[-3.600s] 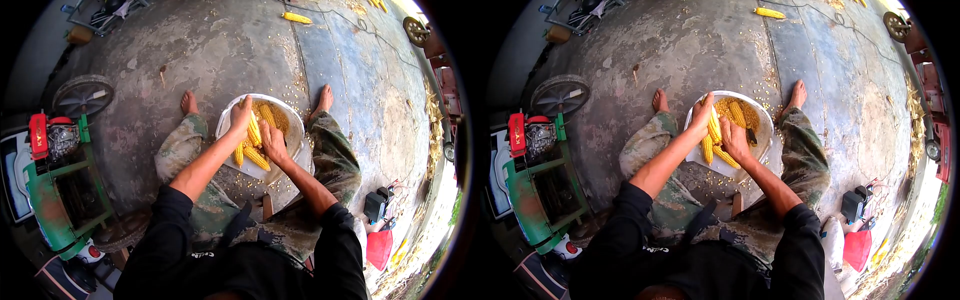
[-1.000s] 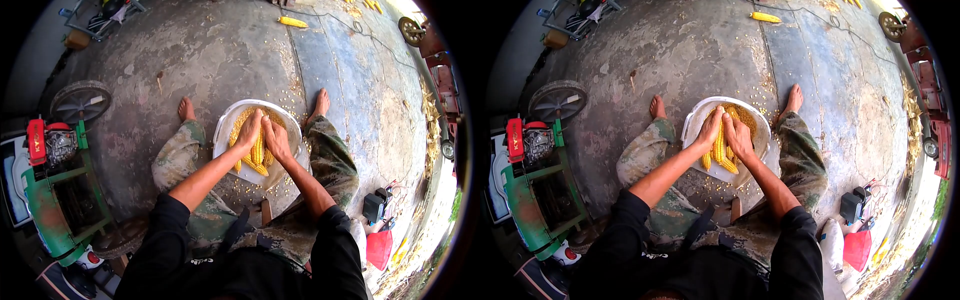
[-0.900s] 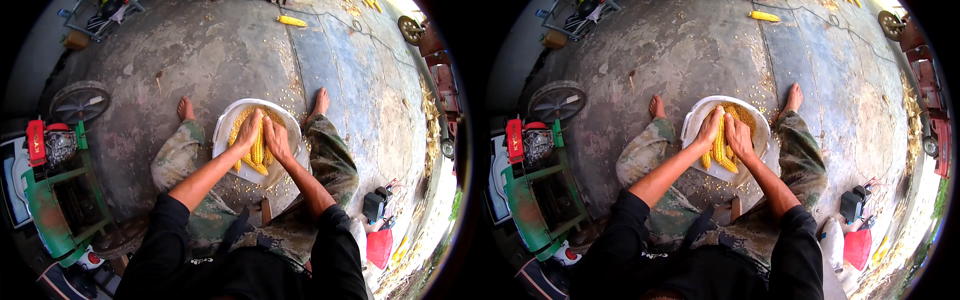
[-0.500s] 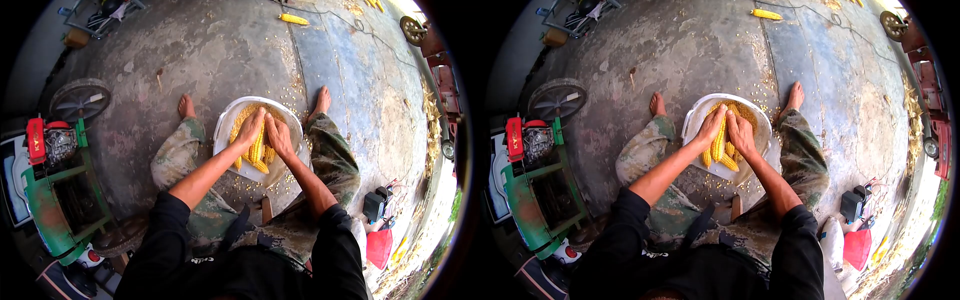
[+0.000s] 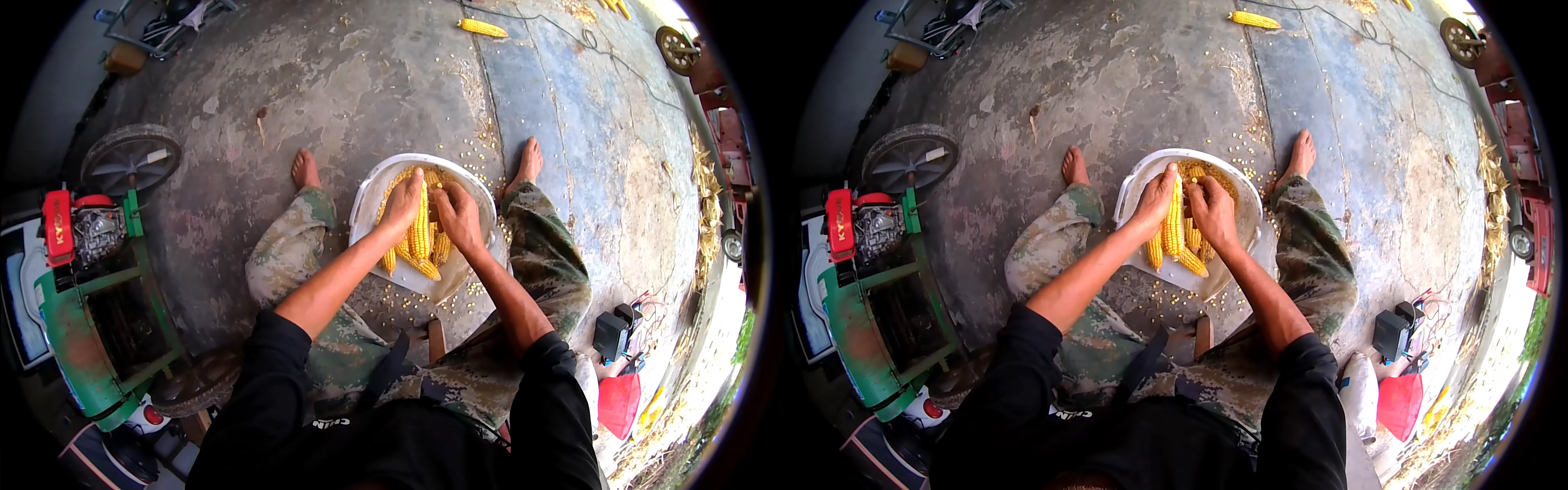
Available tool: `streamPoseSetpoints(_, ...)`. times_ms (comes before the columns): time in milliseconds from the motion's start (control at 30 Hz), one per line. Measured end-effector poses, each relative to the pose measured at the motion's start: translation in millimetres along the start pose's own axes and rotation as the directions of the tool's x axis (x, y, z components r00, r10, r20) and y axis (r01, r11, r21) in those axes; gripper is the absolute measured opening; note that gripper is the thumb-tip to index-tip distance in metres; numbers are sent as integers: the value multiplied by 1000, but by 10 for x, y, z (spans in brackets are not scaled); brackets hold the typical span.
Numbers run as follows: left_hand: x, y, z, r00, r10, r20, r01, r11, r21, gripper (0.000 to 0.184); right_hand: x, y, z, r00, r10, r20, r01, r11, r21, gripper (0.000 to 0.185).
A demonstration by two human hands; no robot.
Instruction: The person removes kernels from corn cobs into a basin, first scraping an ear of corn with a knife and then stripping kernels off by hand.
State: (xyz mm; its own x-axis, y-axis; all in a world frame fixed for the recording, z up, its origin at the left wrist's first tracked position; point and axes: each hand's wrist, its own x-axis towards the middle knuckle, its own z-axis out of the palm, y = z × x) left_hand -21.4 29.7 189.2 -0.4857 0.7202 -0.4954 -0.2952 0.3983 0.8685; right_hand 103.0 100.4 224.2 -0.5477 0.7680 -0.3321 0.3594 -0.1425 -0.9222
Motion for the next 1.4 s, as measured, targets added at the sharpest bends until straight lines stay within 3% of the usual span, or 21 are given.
streamPoseSetpoints(67,58,-71,-39,999,4,-50,0,997,77,58,41,33,-39,1000,24,2,-24,1000,11,36)
streamPoseSetpoints(133,97,-115,-58,988,61,-142,-50,996,79,59,113,154,-90,915,-403,10,380,854,-355,34)
streamPoseSetpoints(167,106,-138,-109,995,-60,-83,61,998,10,58,123,220,-99,955,-294,31,286,896,-340,33)
streamPoseSetpoints(267,133,-193,-147,991,-132,-35,129,990,-62,47,147,318,-93,926,-377,33,360,852,-380,35)
streamPoseSetpoints(300,123,-169,-144,997,-72,-5,71,994,-80,42,129,269,-89,926,-375,33,359,853,-380,35)
streamPoseSetpoints(367,73,-139,-127,999,-36,41,41,991,-127,41,78,173,-76,991,-129,18,130,971,-198,40)
streamPoseSetpoints(400,48,-114,-120,996,3,84,11,985,-175,42,72,197,-61,992,-128,19,129,972,-198,40)
streamPoseSetpoints(467,32,-64,-111,996,23,87,-11,991,-137,42,64,252,-23,991,86,99,-98,988,117,46)
streamPoseSetpoints(500,32,-67,-110,995,43,91,-34,994,-99,44,36,224,-3,991,86,102,-98,988,116,46)
streamPoseSetpoints(567,22,-75,-92,995,58,82,-50,994,-96,49,-22,162,33,983,120,136,-156,939,305,47)
streamPoseSetpoints(600,38,-122,-96,994,73,76,-66,994,-92,54,-29,141,30,983,119,137,-156,940,305,47)
streamPoseSetpoints(633,69,-172,-114,994,66,83,-63,998,-30,44,-31,121,24,979,120,166,-169,933,319,46)
streamPoseSetpoints(767,132,-334,-121,990,131,53,-134,990,47,42,-17,96,16,963,159,216,-234,889,393,44)
streamPoseSetpoints(867,10,-97,-129,982,170,78,-182,964,191,34,2,157,12,960,166,225,-250,872,421,46)
streamPoseSetpoints(933,-65,73,-124,986,155,65,-168,925,340,57,2,167,-3,958,168,231,-256,863,436,48)
streamPoseSetpoints(1067,-92,140,-121,986,146,80,-164,929,333,53,-5,117,-36,948,167,271,-283,833,476,54)
streamPoseSetpoints(1133,-10,14,-126,987,55,152,-45,996,-71,49,18,159,-24,950,193,244,-286,850,442,56)
streamPoseSetpoints(1167,23,-65,-144,986,92,140,-97,995,26,39,25,187,-18,951,218,218,-291,865,408,58)
streamPoseSetpoints(1267,41,-109,-152,970,14,243,-16,1000,7,39,27,237,-32,948,210,238,-294,866,404,59)
streamPoseSetpoints(1400,-1,-107,-108,983,-3,182,3,1000,2,43,-46,158,2,948,191,255,-288,855,430,57)
